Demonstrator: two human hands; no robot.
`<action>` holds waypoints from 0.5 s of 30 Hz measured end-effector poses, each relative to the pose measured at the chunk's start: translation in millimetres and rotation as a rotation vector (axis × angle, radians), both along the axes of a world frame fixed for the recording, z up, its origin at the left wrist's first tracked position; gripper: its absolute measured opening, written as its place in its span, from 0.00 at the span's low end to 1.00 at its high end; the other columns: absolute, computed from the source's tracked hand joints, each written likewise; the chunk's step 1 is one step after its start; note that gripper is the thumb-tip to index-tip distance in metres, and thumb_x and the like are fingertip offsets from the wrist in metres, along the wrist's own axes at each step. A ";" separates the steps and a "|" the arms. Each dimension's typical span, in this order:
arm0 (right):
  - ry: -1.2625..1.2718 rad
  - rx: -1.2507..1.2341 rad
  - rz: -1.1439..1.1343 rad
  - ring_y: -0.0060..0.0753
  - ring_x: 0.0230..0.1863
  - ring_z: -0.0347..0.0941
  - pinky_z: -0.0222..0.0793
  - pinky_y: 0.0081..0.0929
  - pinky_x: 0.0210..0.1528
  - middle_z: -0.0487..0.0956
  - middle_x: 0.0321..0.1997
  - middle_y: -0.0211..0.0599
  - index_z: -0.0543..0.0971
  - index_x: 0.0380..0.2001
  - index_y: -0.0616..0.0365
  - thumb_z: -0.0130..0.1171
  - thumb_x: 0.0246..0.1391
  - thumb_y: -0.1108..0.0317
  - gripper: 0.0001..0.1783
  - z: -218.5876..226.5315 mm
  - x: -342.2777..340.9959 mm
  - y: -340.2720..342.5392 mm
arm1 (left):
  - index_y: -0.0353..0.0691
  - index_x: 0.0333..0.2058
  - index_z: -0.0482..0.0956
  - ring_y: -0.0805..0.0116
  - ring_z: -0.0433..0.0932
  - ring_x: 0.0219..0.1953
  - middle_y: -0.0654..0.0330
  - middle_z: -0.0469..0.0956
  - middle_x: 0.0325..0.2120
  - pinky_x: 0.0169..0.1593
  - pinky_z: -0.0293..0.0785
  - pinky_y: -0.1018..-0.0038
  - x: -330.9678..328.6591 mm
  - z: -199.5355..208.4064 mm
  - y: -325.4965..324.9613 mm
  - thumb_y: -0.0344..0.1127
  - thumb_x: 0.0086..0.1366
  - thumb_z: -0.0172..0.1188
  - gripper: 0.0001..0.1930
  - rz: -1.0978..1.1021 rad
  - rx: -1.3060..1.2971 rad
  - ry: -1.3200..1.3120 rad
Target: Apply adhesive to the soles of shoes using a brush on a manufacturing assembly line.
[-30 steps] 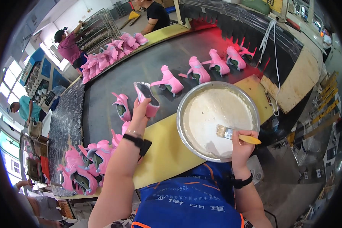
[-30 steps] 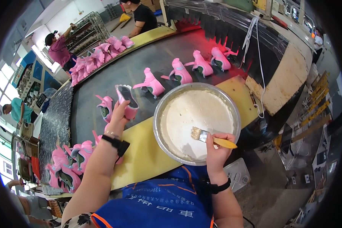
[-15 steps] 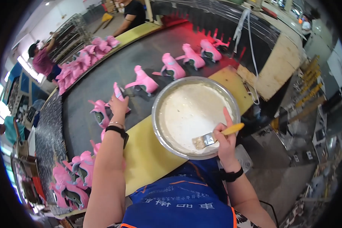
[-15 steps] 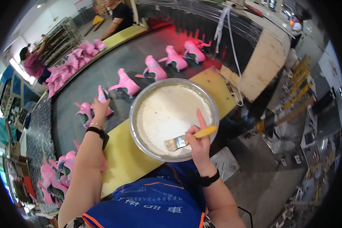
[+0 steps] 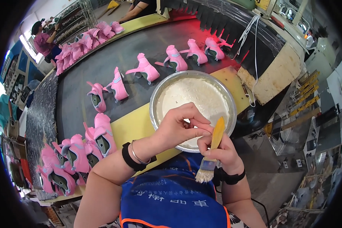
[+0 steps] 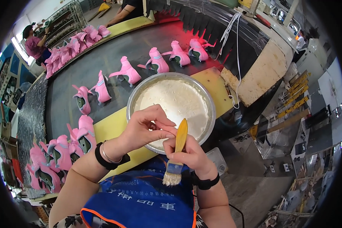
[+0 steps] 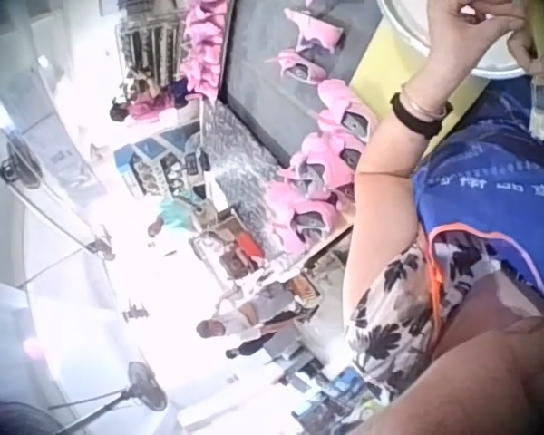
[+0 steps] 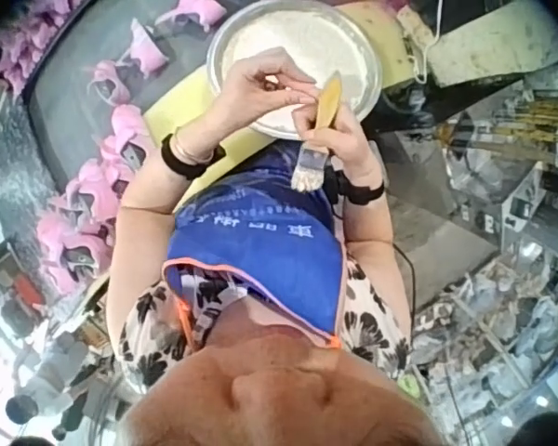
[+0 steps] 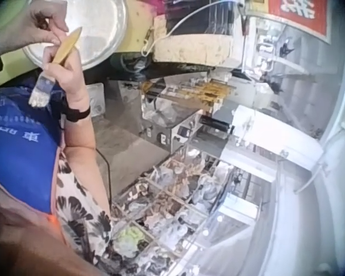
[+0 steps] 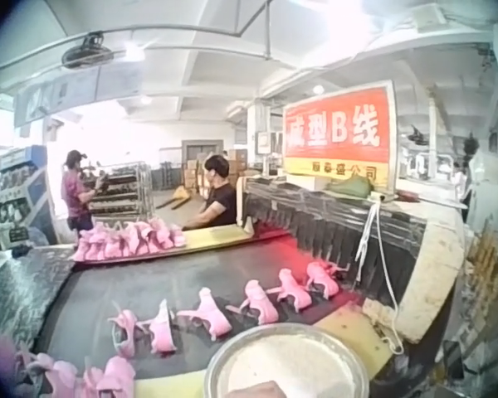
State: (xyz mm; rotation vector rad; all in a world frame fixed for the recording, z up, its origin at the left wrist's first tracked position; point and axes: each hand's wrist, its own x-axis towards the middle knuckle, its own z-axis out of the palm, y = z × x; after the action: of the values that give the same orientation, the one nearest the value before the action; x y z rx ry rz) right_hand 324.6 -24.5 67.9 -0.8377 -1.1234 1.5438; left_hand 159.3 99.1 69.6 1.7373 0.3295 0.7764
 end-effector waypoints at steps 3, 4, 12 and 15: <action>-0.002 -0.042 0.078 0.13 0.22 0.58 0.52 0.15 0.26 0.66 0.23 0.23 0.53 0.73 0.71 0.57 0.48 0.71 0.48 5.3 2.0 -2.6 | 0.41 0.43 0.88 0.79 0.76 0.31 0.65 0.80 0.35 0.34 0.73 0.80 -7.5 -1.9 -2.2 0.28 0.61 0.71 0.11 -0.080 -0.085 -0.090; -0.009 -0.062 0.088 0.13 0.22 0.58 0.53 0.15 0.26 0.66 0.23 0.23 0.52 0.73 0.71 0.57 0.48 0.71 0.49 7.3 1.9 -3.2 | 0.42 0.46 0.87 0.78 0.77 0.31 0.65 0.80 0.36 0.35 0.75 0.79 -10.5 -1.3 -1.6 0.28 0.64 0.68 0.11 -0.132 -0.164 -0.073; -0.056 -0.079 0.070 0.14 0.20 0.58 0.51 0.15 0.24 0.67 0.21 0.24 0.49 0.75 0.68 0.60 0.45 0.68 0.54 12.5 -14.7 2.3 | 0.35 0.48 0.85 0.77 0.80 0.35 0.61 0.83 0.35 0.40 0.79 0.78 -25.2 6.5 5.2 0.33 0.73 0.59 0.12 -0.123 -0.353 0.128; -0.028 -0.097 0.059 0.13 0.20 0.57 0.50 0.15 0.25 0.66 0.20 0.23 0.48 0.75 0.68 0.60 0.44 0.69 0.55 12.6 -18.1 6.5 | 0.34 0.45 0.86 0.76 0.80 0.35 0.61 0.84 0.34 0.41 0.77 0.78 -25.3 3.0 -0.3 0.33 0.72 0.60 0.11 0.068 -0.187 0.074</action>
State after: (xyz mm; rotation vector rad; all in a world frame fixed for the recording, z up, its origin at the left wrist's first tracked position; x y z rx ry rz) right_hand 306.5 -18.0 80.5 -0.9002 -1.1096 1.6510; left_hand 134.0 98.8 72.7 1.5872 0.4980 0.7078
